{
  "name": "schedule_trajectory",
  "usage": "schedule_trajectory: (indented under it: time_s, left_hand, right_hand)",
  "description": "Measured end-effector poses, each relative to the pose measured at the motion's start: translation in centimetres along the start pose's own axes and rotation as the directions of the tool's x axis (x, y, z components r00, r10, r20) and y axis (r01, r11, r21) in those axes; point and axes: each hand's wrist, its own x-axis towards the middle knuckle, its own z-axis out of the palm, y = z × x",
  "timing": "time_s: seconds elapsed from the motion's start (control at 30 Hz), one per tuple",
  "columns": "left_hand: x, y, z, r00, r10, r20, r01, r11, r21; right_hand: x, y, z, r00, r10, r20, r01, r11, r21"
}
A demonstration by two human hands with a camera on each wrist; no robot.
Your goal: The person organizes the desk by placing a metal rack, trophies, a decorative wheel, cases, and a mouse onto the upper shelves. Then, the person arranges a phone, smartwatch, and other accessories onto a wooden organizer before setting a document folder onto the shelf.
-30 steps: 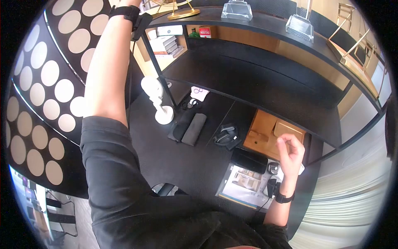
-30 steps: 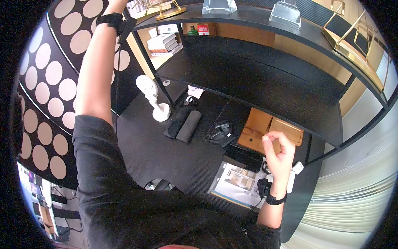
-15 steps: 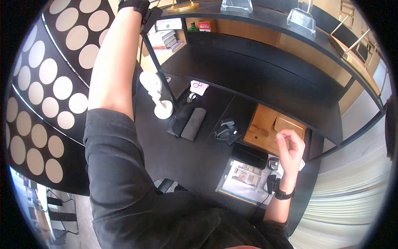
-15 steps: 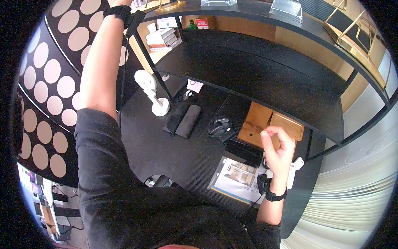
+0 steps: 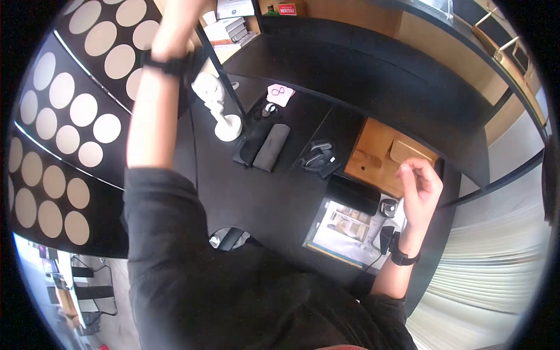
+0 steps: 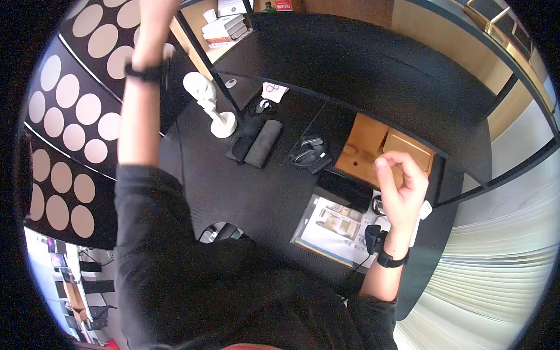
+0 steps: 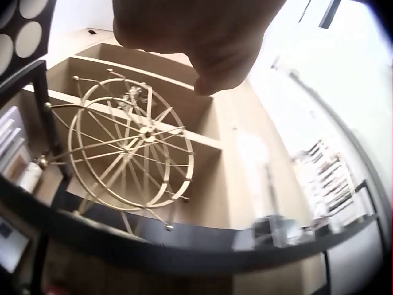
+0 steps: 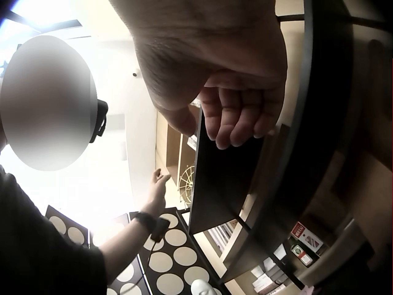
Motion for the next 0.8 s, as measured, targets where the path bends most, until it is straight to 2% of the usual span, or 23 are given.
schedule_trajectory:
  time_s: [0.03,0.1,0.13,0.17,0.2,0.23,0.3,0.33,0.4,0.43,0.5,0.57,0.63,0.77,0.8]
  left_hand:
    - [-3.6,1.2,-0.5,1.0,-0.024,-0.002,0.024,0.994,-0.11]
    - [-11.4,5.8,-3.1,0.986,-0.01,0.169,0.013,1.0,-0.015]
    - [-14.7,7.7,-3.7,0.949,0.016,0.314,-0.032,0.998,0.047]
    - [-18.4,8.4,-4.2,0.891,-0.057,0.45,0.066,0.998,-0.005]
    - [-21.8,8.4,-4.3,0.802,-0.181,0.569,0.23,0.973,-0.015]
    - [-24.7,8.2,-4.4,0.674,-0.287,0.681,0.39,0.921,0.001]
    - [-29.1,8.0,-4.9,0.433,-0.425,0.795,0.479,0.856,0.196]
    - [-31.3,7.3,-5.0,0.43,-0.426,0.796,0.48,0.854,0.198]
    - [-35.1,5.8,-5.6,0.295,-0.563,0.772,0.43,0.8,0.419]
    - [-36.0,5.3,-5.7,0.296,-0.56,0.774,0.428,0.802,0.416]
    - [-37.6,4.7,-5.8,0.188,-0.663,0.725,0.4,0.726,0.559]
    - [-39.0,4.3,-5.8,0.178,-0.679,0.712,0.366,0.717,0.593]
    - [-39.5,4.4,-6.0,0.089,-0.717,0.691,0.383,0.665,0.641]
    - [-40.1,3.9,-6.7,0.151,-0.69,0.708,0.406,0.697,0.592]
    - [-39.5,4.0,-6.9,0.09,-0.689,0.719,0.429,0.679,0.596]
  right_hand:
    - [0.0,0.0,-0.1,1.0,-0.011,0.001,0.011,1.0,-0.005]
    - [0.0,-0.1,-0.1,1.0,0.003,-0.013,-0.002,1.0,0.004]
    - [0.1,-0.1,-0.2,1.0,-0.006,-0.013,0.006,1.0,-0.004]
    - [0.2,-0.2,-0.2,1.0,-0.014,-0.013,0.014,1.0,-0.011]
    - [0.2,-0.2,-0.1,1.0,-0.012,-0.018,0.012,1.0,-0.008]
    - [0.1,-0.2,0.0,1.0,0.003,-0.028,-0.003,1.0,-0.002]
    - [0.2,-0.1,0.1,1.0,0.005,-0.008,-0.005,1.0,-0.005]
    - [0.2,-0.2,0.2,1.0,-0.004,-0.005,0.004,1.0,-0.017]
    - [0.2,-0.4,0.3,1.0,-0.007,0.0,0.007,1.0,-0.031]
    - [0.2,-0.6,0.3,1.0,-0.014,0.0,0.014,0.999,-0.048]
    - [0.2,-0.8,0.1,1.0,-0.022,-0.008,0.022,0.999,-0.042]
    - [0.1,-0.9,-0.1,0.999,-0.028,-0.017,0.027,0.999,-0.04]
    - [0.2,-0.9,-0.3,0.999,-0.035,-0.017,0.034,0.998,-0.055]
    - [0.2,-0.5,-0.2,0.999,-0.033,-0.018,0.032,0.999,-0.042]
    - [0.1,-0.6,-0.1,0.999,-0.026,-0.018,0.025,0.999,-0.035]
